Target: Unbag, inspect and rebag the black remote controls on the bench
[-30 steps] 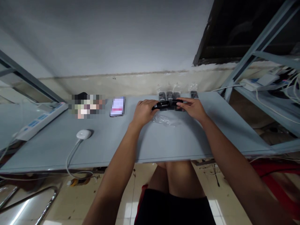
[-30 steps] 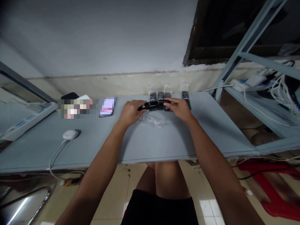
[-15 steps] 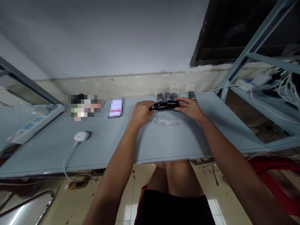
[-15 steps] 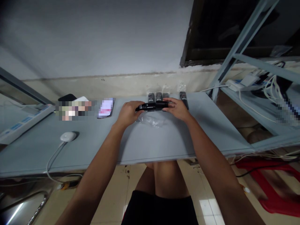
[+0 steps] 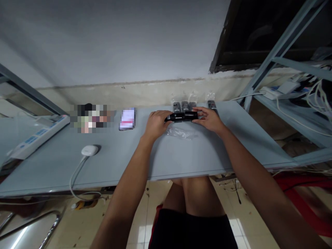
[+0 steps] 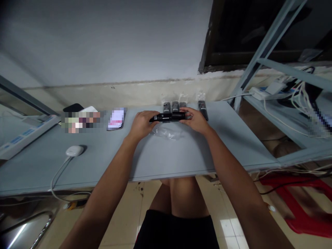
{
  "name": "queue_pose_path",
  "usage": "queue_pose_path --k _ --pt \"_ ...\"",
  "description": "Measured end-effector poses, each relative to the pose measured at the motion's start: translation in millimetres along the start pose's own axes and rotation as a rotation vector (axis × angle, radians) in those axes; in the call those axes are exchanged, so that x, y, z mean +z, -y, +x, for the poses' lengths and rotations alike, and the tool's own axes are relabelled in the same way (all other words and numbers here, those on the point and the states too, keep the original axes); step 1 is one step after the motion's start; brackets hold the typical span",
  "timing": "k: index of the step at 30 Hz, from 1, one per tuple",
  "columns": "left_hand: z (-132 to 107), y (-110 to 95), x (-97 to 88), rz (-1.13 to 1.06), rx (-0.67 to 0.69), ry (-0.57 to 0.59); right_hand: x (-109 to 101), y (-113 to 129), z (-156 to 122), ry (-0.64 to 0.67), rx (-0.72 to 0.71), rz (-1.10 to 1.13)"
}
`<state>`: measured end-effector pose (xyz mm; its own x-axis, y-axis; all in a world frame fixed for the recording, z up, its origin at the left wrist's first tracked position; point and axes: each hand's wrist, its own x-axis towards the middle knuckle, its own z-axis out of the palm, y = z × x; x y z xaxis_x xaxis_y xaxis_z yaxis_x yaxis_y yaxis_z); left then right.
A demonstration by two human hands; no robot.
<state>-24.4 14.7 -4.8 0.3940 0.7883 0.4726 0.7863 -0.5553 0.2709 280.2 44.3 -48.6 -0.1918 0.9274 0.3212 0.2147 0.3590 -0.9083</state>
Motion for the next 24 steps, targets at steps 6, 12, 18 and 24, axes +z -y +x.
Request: queue_pose_path --k 6,12,18,24 --pt "-0.6 -2.3 -1.3 -0.009 -0.004 0.010 0.0 -2.6 0.6 -0.017 -0.020 -0.085" --pt "-0.3 -0.5 1.3 -0.010 0.002 -0.001 0.1 -2.2 0.3 -0.006 -0.035 -0.123" --pt "0.1 1.7 3.0 -0.008 0.014 -0.024 0.0 0.4 1.3 -0.027 -0.102 -0.187" --pt "-0.1 1.5 3.0 -0.006 0.014 -0.006 1.1 2.9 -0.8 -0.007 -0.089 -0.219"
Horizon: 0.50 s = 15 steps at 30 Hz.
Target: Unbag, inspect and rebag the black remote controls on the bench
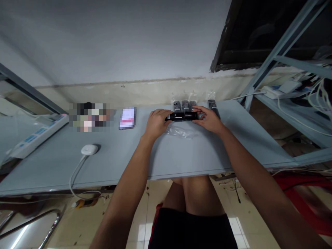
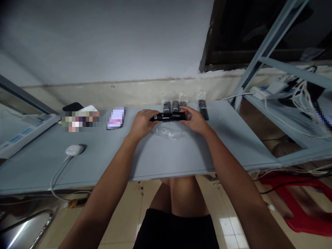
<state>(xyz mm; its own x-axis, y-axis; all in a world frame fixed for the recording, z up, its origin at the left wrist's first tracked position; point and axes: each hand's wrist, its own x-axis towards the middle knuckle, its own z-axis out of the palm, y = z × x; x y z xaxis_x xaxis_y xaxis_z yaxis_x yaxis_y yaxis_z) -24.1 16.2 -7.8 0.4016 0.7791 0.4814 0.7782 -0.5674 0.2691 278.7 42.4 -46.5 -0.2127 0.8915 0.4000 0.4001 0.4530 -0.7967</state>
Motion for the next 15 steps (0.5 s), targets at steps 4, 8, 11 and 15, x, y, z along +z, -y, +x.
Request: queue_pose_path --k 4,8,11,15 --pt "-0.4 -1.2 0.1 0.000 -0.013 0.019 0.2 4.3 -0.9 -0.002 0.007 -0.028" --pt "-0.1 -1.9 -0.2 -0.004 -0.021 0.026 0.5 5.6 -1.0 -0.005 0.002 -0.032" --pt "0.0 -2.4 -1.0 -0.004 -0.024 0.024 0.4 5.3 -1.2 -0.007 -0.013 -0.034" --pt "0.1 -3.9 -2.6 -0.005 -0.030 0.031 1.0 5.8 -1.4 -0.005 -0.013 -0.040"
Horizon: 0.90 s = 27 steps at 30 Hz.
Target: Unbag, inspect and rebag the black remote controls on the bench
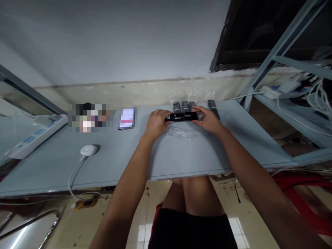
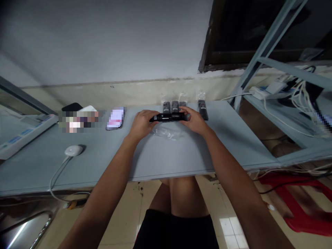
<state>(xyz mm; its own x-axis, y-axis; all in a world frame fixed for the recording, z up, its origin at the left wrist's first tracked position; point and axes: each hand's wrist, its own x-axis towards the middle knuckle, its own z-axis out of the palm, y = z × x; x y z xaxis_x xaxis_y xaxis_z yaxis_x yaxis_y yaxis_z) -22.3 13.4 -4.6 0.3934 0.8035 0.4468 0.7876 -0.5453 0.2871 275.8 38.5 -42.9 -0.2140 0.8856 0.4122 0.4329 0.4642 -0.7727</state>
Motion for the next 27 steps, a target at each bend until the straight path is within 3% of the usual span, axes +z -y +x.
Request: queue_pose_path --k 27 --pt "0.0 1.3 2.4 0.000 -0.005 -0.002 0.6 4.3 -0.3 -0.019 0.009 0.005"
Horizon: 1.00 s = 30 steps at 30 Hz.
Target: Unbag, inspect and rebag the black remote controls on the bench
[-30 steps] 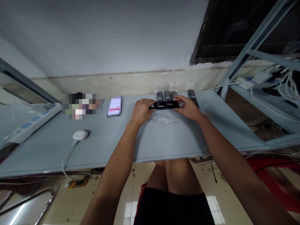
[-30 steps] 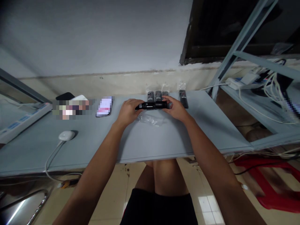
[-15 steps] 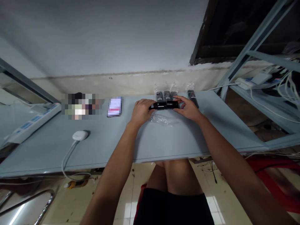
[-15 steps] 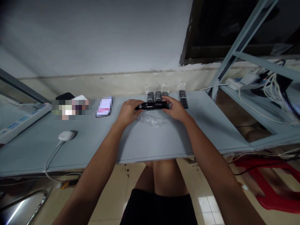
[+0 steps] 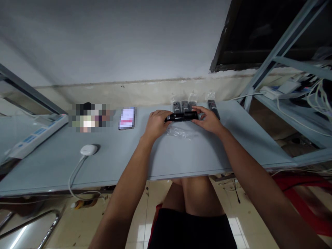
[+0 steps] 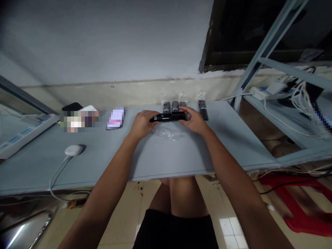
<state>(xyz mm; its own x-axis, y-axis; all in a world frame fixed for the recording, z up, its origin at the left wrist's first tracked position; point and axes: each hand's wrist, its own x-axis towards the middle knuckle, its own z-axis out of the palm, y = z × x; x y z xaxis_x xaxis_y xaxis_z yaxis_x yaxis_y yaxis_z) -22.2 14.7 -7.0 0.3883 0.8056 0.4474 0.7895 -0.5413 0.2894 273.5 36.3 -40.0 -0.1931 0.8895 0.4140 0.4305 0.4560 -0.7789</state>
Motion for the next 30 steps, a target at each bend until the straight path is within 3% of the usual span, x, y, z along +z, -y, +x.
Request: queue_pose_path --k 10,15,22,30 --pt "1.6 3.5 1.5 -0.007 0.006 0.000 3.7 1.0 1.1 -0.026 -0.010 0.077" --pt "1.9 1.8 0.7 -0.010 0.014 -0.001 3.3 1.6 5.2 -0.078 0.126 0.208" --pt "2.0 -4.0 0.0 -0.010 0.032 -0.012 5.4 2.6 3.6 0.091 0.248 0.312" --pt "2.1 -12.2 11.5 -0.046 0.205 0.011 13.5 14.9 -1.9 0.153 0.290 0.352"
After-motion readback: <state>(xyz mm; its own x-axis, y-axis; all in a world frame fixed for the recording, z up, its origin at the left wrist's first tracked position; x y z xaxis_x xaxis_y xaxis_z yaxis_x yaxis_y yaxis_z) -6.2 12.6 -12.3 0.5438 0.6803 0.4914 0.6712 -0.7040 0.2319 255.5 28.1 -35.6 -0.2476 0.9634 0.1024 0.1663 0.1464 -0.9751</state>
